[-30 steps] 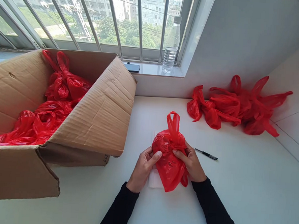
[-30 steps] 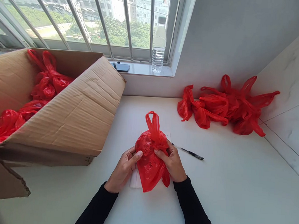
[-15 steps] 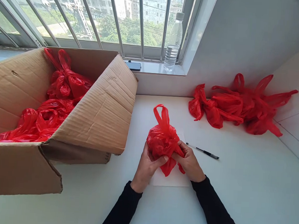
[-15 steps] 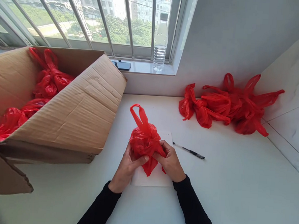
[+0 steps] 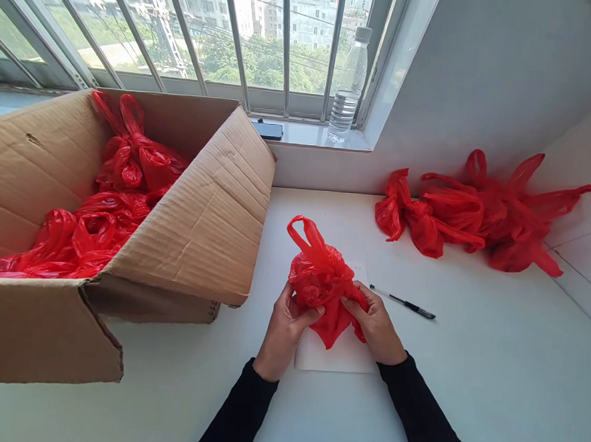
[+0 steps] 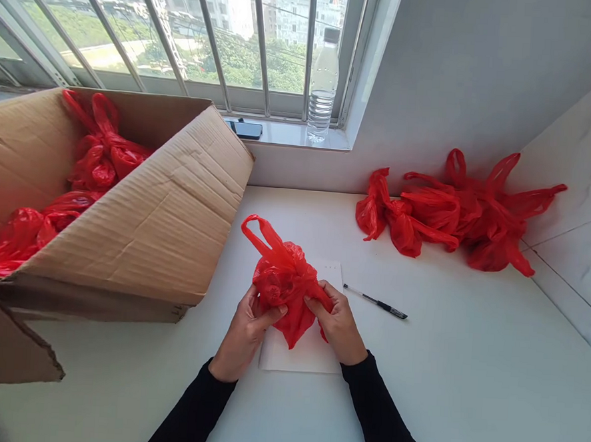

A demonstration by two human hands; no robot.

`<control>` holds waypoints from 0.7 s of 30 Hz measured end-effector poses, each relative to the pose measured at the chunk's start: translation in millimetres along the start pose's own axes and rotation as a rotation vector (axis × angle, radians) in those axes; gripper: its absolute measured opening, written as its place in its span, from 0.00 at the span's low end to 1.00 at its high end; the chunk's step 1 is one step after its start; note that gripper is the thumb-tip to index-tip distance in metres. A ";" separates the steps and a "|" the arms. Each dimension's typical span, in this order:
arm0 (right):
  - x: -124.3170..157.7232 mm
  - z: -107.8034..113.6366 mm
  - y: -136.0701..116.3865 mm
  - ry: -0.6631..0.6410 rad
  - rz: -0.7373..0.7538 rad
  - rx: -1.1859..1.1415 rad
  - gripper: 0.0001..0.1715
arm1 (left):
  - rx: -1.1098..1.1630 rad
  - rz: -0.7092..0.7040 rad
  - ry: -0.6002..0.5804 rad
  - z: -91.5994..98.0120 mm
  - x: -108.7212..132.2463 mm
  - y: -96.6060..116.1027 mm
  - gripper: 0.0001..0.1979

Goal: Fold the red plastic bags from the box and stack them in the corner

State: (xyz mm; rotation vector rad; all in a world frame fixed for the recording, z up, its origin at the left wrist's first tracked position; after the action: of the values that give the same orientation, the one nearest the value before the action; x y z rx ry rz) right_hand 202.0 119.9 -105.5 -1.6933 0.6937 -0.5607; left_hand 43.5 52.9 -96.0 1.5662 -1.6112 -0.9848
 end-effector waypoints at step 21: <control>6.1 -4.0 5.4 -0.030 -0.117 0.257 0.20 | 0.135 -0.121 0.010 -4.9 3.2 2.3 0.26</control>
State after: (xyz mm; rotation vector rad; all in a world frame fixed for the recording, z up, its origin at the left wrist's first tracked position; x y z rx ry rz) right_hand 202.7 112.0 -109.9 -1.5045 0.4814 -0.6755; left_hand 46.5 49.3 -91.7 1.7744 -1.6212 -0.9455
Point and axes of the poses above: each hand's wrist, its own x-axis away from the middle knuckle, its own z-axis out of the back of the hand, y = z × x, the point moved 2 cm from there along -x, towards the middle knuckle, and after that the axes turned 15 degrees about -y, right-handed, at the moved point
